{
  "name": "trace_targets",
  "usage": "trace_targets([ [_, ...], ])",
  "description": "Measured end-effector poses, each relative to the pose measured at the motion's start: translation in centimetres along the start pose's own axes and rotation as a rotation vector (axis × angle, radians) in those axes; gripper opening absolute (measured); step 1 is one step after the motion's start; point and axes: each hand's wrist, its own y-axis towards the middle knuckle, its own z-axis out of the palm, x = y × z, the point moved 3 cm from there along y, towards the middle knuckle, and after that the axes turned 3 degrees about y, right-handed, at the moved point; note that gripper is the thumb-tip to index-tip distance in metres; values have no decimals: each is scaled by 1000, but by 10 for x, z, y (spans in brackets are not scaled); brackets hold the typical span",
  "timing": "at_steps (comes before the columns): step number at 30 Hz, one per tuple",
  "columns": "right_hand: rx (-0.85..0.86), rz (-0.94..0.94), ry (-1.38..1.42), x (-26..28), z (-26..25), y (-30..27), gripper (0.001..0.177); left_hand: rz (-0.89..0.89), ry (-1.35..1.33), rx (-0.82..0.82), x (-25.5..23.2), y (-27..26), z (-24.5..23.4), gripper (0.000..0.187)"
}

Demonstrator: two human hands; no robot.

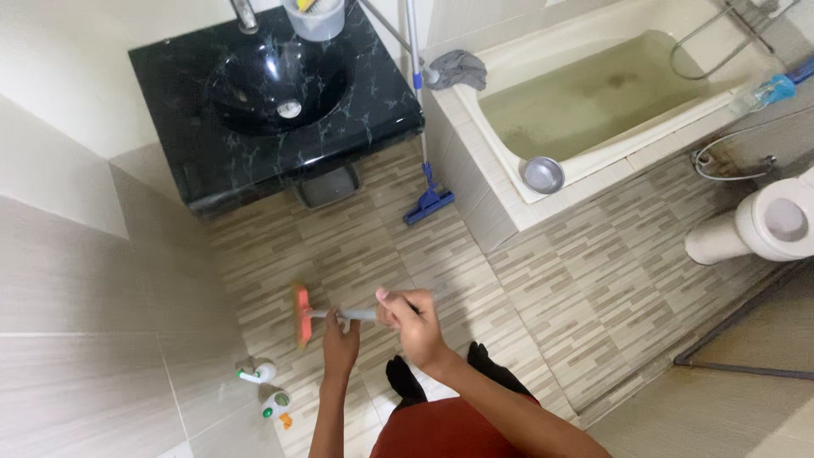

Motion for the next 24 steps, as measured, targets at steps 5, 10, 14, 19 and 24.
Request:
trace_targets([
  [5,-40,46,-92,-25,-23,6,54,-52,124,119,20,-3,21,75],
  [10,-90,76,-128,-20,-53,5,55,-97,150,285,-17,5,27,69],
  [14,-84,79,-157,-8,-71,-1,57,-69,272,396,-45,8,36,65],
  [19,-85,79,-181,19,-85,-11,55,-2,158,502,-65,8,74,59],
  [24,-64,-14,-422,66,-95,-18,50,4,19,630,-97,-5,108,51],
])
